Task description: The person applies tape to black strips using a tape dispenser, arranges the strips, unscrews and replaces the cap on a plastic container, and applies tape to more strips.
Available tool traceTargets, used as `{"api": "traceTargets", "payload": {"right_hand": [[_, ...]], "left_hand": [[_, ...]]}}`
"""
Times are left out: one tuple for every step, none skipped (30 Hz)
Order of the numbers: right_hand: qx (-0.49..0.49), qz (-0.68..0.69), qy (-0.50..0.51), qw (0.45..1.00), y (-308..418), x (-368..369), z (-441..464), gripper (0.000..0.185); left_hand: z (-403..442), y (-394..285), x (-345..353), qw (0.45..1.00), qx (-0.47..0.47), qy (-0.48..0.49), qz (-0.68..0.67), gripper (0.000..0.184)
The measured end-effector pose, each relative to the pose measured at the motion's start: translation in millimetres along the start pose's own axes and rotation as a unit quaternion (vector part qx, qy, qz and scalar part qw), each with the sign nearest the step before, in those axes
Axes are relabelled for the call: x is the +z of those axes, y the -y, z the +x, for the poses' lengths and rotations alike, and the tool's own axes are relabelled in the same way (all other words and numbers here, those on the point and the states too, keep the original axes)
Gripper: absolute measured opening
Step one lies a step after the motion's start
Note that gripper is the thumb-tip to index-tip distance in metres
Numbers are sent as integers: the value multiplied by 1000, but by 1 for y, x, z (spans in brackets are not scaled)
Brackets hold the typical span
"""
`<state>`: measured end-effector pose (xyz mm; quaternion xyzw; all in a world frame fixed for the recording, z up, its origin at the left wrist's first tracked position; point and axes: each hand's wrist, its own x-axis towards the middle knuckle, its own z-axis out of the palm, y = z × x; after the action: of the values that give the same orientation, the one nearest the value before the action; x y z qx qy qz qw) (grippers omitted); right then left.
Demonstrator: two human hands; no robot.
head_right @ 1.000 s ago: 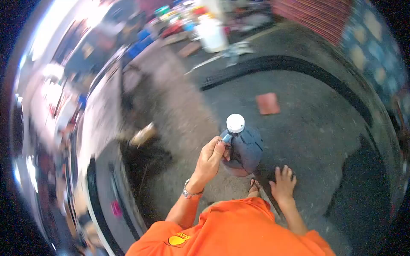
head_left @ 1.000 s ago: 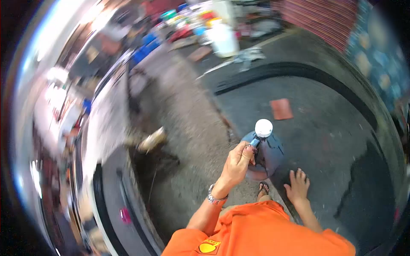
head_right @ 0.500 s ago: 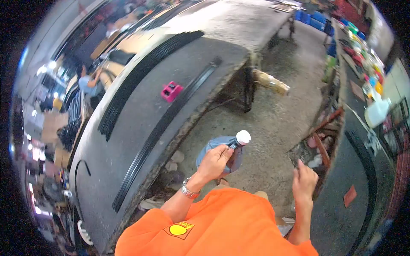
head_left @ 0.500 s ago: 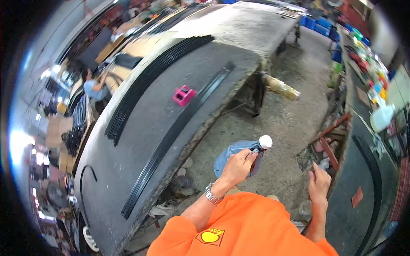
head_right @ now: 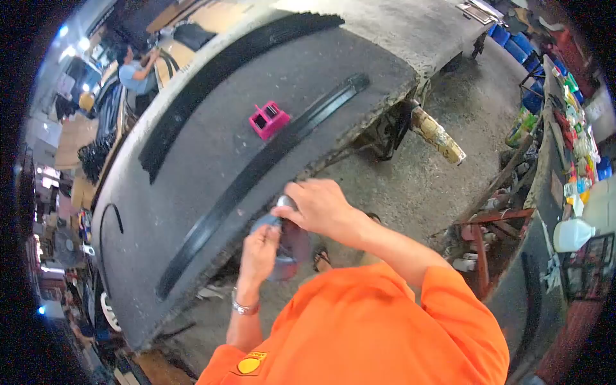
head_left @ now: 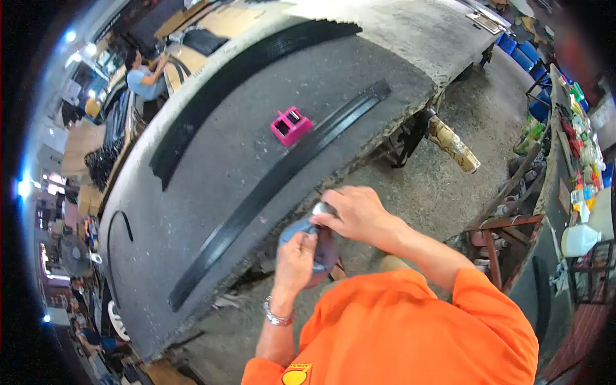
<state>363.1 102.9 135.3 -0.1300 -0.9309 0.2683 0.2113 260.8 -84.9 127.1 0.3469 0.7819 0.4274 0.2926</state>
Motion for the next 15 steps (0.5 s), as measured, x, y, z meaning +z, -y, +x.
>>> {"api": "traceTargets", "payload": {"right_hand": [[-16,6,9,1000,-10,-1,12,42],[-33,16,21,999,-18,0,18,43],[-46,26,42,998,-27,-2,26,43],[-57,37,56,996,-35,-3,34,43],[-67,49,63,995,-43,-4,45,44],[-62,67,90,992,-48,-9,55,44],[-73,81,104,989,-55,-11,64,44],[-86,94,119,985,-63,-11,73,44],[-98,105,136,980,-69,-11,81,44],[-107,117,154,975,-74,-11,90,44],[-116,127,170,970,-80,-10,98,44],[-124,137,183,966,-84,-8,106,44],[-131,143,191,962,-88,-7,114,44],[-139,149,200,958,-91,-5,120,44],[-147,153,208,955,-94,-2,128,44]], "left_hand": [[7,-1,3,1000,-12,-11,-8,34],[12,-16,4,998,-39,-14,54,36],[17,-16,9,997,-40,-38,52,38],[22,-19,14,996,-42,-54,54,39],[29,-22,17,995,-40,-70,62,39],[35,-26,19,994,-46,-73,69,40],[40,-30,20,993,-53,-78,74,40],[44,-34,22,992,-59,-84,77,40],[49,-38,24,990,-76,-84,82,40],[55,-41,24,988,-92,-84,87,40],[59,-45,23,987,-106,-82,93,40],[64,-50,22,986,-111,-91,86,39],[68,-55,21,985,-114,-99,81,39],[73,-59,21,985,-116,-106,75,38],[79,-59,20,984,-110,-117,82,37]]}}
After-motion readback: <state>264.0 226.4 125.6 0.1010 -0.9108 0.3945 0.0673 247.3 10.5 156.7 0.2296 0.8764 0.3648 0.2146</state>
